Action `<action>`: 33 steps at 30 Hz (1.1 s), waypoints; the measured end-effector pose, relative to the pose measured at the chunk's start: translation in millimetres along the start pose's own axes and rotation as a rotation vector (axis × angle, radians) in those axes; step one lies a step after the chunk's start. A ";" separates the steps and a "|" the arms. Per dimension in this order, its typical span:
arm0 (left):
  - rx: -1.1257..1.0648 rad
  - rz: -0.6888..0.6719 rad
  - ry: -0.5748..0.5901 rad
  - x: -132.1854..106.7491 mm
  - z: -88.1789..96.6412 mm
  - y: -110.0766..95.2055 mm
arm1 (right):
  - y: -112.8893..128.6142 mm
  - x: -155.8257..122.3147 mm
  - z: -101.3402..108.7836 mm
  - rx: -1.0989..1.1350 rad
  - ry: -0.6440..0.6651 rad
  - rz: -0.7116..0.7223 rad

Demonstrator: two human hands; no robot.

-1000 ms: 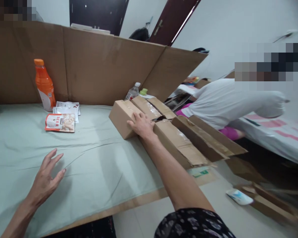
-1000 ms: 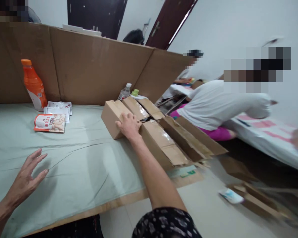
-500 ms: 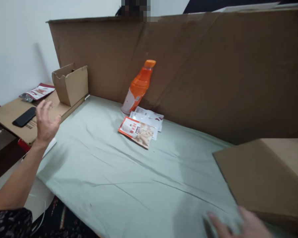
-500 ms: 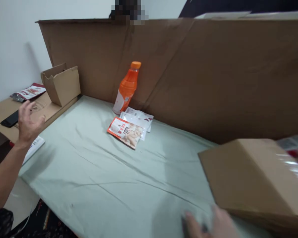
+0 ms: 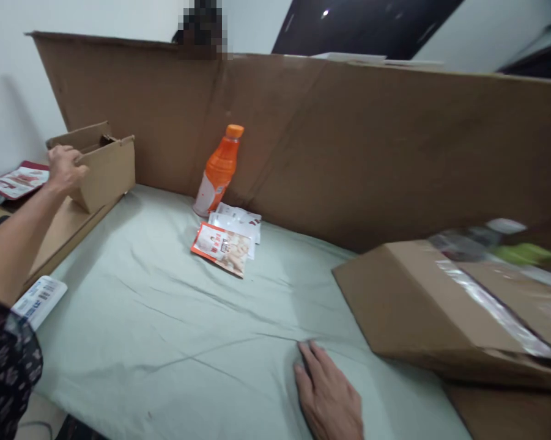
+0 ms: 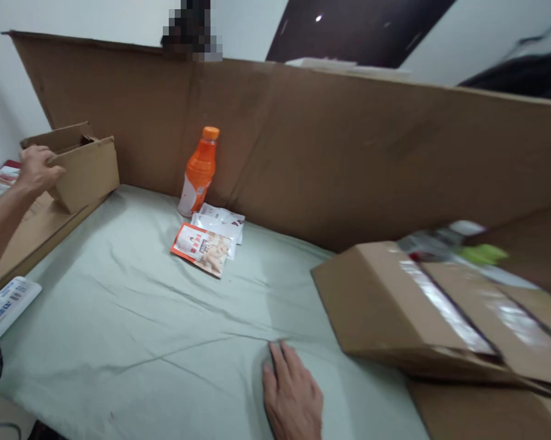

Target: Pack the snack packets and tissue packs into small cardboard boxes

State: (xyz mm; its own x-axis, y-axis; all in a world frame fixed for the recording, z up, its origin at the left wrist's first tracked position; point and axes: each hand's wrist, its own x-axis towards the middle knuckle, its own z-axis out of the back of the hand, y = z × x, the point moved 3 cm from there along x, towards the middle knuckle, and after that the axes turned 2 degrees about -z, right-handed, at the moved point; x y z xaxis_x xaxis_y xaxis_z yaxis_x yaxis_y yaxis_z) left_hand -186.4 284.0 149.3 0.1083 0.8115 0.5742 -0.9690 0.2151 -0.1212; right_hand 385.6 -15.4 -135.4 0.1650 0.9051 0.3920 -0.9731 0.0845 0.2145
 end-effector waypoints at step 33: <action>-0.734 -0.284 0.165 -282.2 57.7 -249.7 | 105.2 254.9 -35.1 0.835 0.461 -0.452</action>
State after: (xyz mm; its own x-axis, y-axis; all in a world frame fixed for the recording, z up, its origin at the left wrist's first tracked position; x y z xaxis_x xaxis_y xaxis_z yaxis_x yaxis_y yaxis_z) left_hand 12.1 -30.1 64.3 0.4155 0.7297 0.5431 -0.5128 0.6810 -0.5228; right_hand 319.6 238.8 -44.3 0.2366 0.9467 -0.2188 -0.3875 0.2985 0.8722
